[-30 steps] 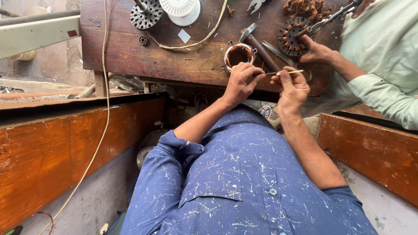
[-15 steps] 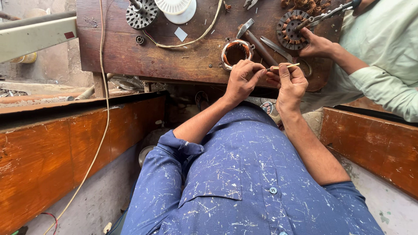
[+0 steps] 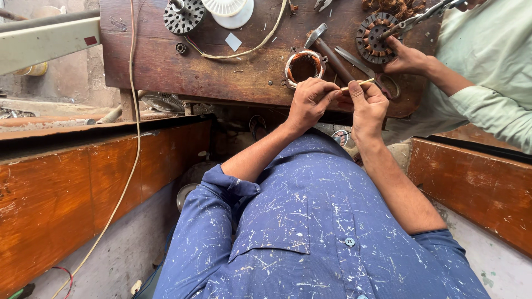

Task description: The person strips insulation from a multi-colored wire using scissors, then inserts the exposed ends into a copper-wound stator component. They continue to strip and insert additional wire segments into the stator slots.

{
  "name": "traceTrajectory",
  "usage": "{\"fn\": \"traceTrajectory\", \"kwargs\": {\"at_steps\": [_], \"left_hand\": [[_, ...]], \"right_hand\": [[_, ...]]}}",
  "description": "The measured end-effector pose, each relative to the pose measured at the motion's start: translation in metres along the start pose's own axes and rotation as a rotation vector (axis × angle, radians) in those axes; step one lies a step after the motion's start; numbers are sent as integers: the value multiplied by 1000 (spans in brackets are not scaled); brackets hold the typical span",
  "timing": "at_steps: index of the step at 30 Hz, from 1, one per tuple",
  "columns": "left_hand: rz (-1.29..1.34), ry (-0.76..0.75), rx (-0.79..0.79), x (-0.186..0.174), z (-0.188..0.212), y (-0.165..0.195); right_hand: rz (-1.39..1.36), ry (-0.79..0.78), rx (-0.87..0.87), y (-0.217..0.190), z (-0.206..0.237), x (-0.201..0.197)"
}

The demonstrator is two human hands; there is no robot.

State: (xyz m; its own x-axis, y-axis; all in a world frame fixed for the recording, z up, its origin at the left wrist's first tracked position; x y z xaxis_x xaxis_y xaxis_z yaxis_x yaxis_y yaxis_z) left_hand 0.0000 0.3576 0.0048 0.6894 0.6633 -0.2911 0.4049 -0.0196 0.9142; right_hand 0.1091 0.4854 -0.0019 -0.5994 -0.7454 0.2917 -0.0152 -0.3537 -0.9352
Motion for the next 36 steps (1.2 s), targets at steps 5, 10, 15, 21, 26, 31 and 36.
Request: {"fn": "traceTrajectory", "kwargs": {"at_steps": [5, 10, 15, 21, 26, 31, 36], "left_hand": [[19, -10, -25, -4, 8, -3], [122, 38, -49, -1, 11, -2], [294, 32, -163, 2, 12, -2], [278, 39, -156, 2, 12, 0], [287, 47, -134, 4, 12, -2], [261, 43, -155, 5, 13, -4], [256, 22, -191, 4, 13, -4]], "right_hand": [[-64, -17, 29, 2, -2, -4], [-108, -11, 72, 3, -1, -3], [-111, -7, 65, 1, -2, 0], [-119, -44, 60, -2, 1, 4], [-133, 3, 32, -3, 3, 7], [-112, -17, 16, -3, 4, 6], [-75, -83, 64, 3, 4, 7]]}}
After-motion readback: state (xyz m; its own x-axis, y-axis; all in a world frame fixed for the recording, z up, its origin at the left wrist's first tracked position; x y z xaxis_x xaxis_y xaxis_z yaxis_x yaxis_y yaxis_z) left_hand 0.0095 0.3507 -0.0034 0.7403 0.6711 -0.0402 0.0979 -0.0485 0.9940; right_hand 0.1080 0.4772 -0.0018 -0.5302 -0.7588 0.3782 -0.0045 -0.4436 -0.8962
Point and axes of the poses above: each hand's wrist, its own z-axis away from the middle knuckle, its own x-axis out of the palm, y = z × x, the point moved 3 cm from there along -z, towards the middle knuckle, and after that the axes turned 9 degrees about -y, right-handed, at the moved point
